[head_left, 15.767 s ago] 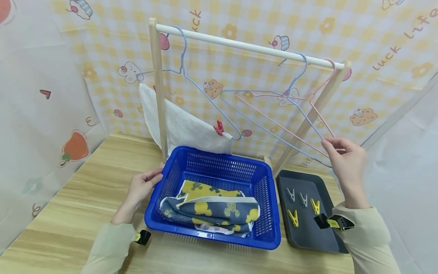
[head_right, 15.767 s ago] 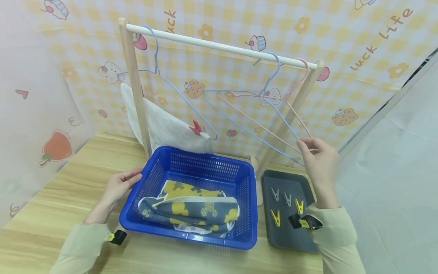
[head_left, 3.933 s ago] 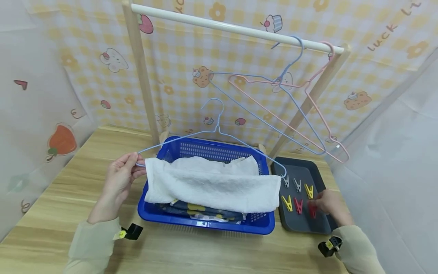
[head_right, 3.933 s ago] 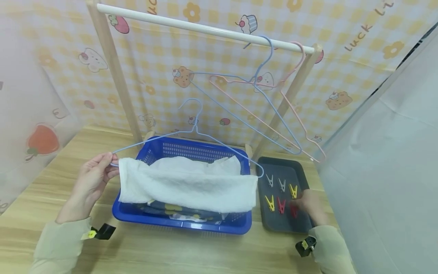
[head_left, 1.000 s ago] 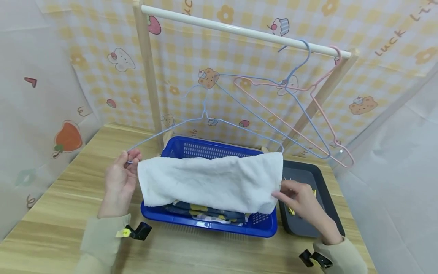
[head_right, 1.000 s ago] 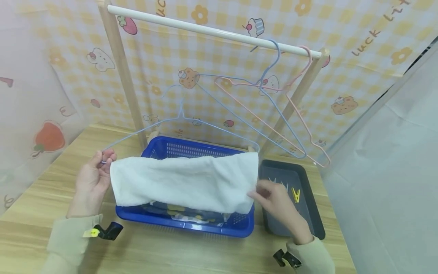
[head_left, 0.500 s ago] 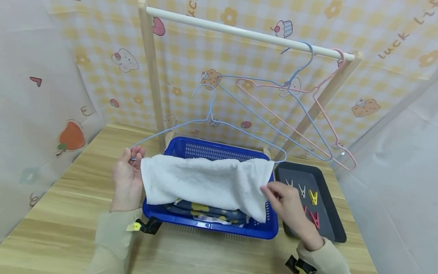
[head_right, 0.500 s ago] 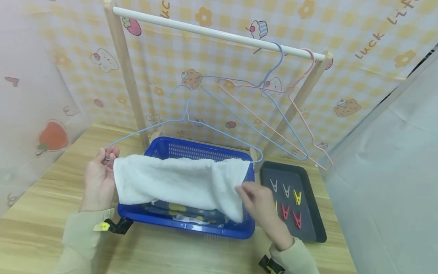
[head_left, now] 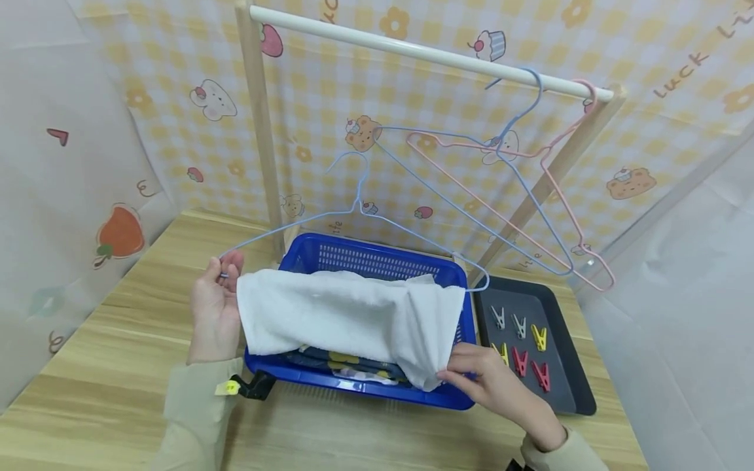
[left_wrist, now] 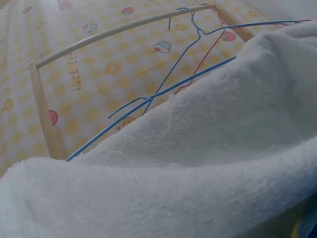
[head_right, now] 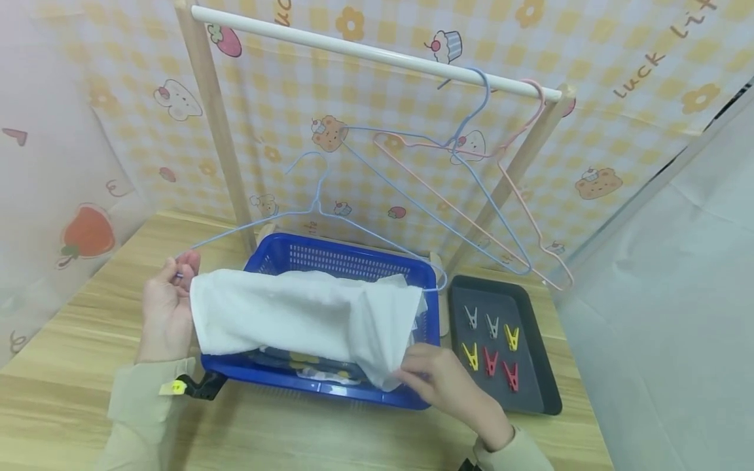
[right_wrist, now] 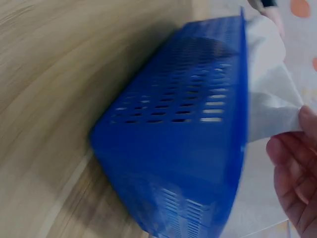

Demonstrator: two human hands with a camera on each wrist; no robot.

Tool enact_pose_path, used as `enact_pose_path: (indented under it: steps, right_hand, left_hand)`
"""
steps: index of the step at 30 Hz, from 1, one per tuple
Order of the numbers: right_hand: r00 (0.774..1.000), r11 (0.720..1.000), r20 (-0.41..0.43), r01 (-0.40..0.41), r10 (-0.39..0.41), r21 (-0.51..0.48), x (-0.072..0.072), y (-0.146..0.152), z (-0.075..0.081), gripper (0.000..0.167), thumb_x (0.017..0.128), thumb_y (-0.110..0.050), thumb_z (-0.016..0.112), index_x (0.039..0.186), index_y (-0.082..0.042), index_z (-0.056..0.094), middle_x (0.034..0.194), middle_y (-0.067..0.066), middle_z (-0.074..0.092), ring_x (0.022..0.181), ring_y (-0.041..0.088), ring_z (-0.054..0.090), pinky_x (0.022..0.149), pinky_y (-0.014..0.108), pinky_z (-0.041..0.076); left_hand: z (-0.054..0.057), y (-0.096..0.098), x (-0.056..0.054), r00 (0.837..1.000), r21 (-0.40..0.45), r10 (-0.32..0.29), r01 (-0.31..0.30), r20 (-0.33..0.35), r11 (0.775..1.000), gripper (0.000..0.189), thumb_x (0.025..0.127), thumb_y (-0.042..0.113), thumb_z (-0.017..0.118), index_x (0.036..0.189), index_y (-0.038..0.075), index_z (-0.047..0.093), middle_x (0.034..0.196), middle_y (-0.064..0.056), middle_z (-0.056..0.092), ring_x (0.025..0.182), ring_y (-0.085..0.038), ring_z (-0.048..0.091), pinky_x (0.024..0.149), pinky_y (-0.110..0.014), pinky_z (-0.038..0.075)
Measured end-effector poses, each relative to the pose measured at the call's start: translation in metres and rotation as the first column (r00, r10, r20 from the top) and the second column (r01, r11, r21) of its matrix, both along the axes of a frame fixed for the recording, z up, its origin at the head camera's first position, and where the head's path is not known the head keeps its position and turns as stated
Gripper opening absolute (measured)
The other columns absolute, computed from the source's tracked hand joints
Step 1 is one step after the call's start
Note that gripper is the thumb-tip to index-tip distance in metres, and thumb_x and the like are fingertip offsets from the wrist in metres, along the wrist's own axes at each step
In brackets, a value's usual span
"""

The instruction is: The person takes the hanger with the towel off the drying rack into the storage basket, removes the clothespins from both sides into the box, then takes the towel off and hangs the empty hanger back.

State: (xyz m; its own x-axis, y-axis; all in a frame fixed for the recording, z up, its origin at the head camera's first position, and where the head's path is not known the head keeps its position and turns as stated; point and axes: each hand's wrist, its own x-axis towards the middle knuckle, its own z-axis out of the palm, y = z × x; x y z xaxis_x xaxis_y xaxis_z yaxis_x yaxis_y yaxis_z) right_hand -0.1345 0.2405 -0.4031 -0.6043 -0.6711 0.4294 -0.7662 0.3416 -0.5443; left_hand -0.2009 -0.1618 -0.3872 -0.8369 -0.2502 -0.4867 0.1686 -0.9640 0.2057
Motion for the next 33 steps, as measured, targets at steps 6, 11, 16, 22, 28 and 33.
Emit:
enact_pose_path:
  steps: [6, 11, 16, 22, 28, 33]
  right_hand:
    - [0.903, 0.915, 0.278, 0.376, -0.327, -0.144, -0.012, 0.001, 0.021, 0.020, 0.089, 0.003, 0.060, 0.108, 0.005, 0.065, 0.082, -0.003, 0.068, 0.066, 0.009, 0.062, 0.055, 0.022, 0.054]
    - [0.728, 0.749, 0.509, 0.626, -0.460, -0.218, -0.028, -0.006, 0.032, 0.028, 0.097, -0.014, 0.052, 0.105, 0.011, 0.061, 0.075, -0.006, 0.067, 0.068, 0.009, 0.062, 0.059, 0.023, 0.056]
    - [0.651, 0.651, 0.608, 0.709, -0.455, -0.272, -0.033, -0.011, 0.030, 0.021, 0.093, -0.015, 0.060, 0.093, 0.006, 0.063, 0.071, -0.002, 0.066, 0.066, 0.010, 0.061, 0.057, 0.021, 0.055]
    - [0.612, 0.590, 0.650, 0.750, -0.450, -0.298, -0.036, -0.013, 0.031, 0.011, 0.091, -0.012, 0.063, 0.086, -0.003, 0.064, 0.068, -0.003, 0.065, 0.065, 0.010, 0.060, 0.057, 0.020, 0.055]
    - [0.637, 0.581, 0.661, 0.731, -0.396, -0.357, -0.038, -0.009, 0.032, 0.010, 0.090, -0.006, 0.062, 0.080, -0.003, 0.064, 0.064, -0.002, 0.065, 0.059, 0.010, 0.060, 0.056, 0.019, 0.054]
    - [0.644, 0.616, 0.644, 0.718, -0.413, -0.323, -0.039, -0.008, 0.030, 0.010, 0.090, -0.009, 0.063, 0.082, -0.002, 0.065, 0.065, -0.003, 0.066, 0.059, 0.010, 0.060, 0.056, 0.021, 0.055]
  left_hand:
    - [-0.001, 0.004, 0.006, 0.998, -0.074, -0.034, 0.031, -0.045, 0.997, 0.035, 0.100, 0.015, 0.041, 0.081, -0.007, 0.060, 0.071, -0.016, 0.065, 0.064, -0.021, 0.065, 0.047, -0.018, 0.052]
    - [-0.003, 0.005, 0.011, 0.994, -0.088, -0.063, 0.055, -0.087, 0.995, 0.035, 0.099, 0.013, 0.043, 0.076, -0.007, 0.059, 0.068, -0.016, 0.065, 0.061, -0.022, 0.066, 0.048, -0.019, 0.053]
    - [-0.010, 0.003, 0.015, 0.957, -0.150, -0.172, 0.139, -0.234, 0.979, 0.033, 0.099, 0.011, 0.043, 0.078, -0.008, 0.060, 0.067, -0.016, 0.064, 0.060, -0.024, 0.066, 0.052, -0.020, 0.055]
    - [-0.015, -0.006, 0.022, 0.866, -0.503, -0.440, 0.277, -0.238, 0.819, 0.028, 0.098, 0.014, 0.048, 0.084, -0.002, 0.067, 0.069, -0.008, 0.066, 0.064, -0.016, 0.067, 0.059, -0.015, 0.055]
    - [-0.013, -0.013, 0.024, 0.785, -0.714, -0.616, 0.397, -0.061, 0.577, 0.023, 0.096, 0.017, 0.053, 0.084, 0.007, 0.071, 0.064, -0.002, 0.065, 0.060, -0.012, 0.067, 0.056, -0.015, 0.055]
    - [-0.010, -0.012, 0.026, 0.783, -0.705, -0.621, 0.423, -0.032, 0.570, 0.028, 0.099, 0.014, 0.048, 0.081, 0.007, 0.069, 0.061, -0.001, 0.062, 0.058, -0.013, 0.067, 0.056, -0.016, 0.055]
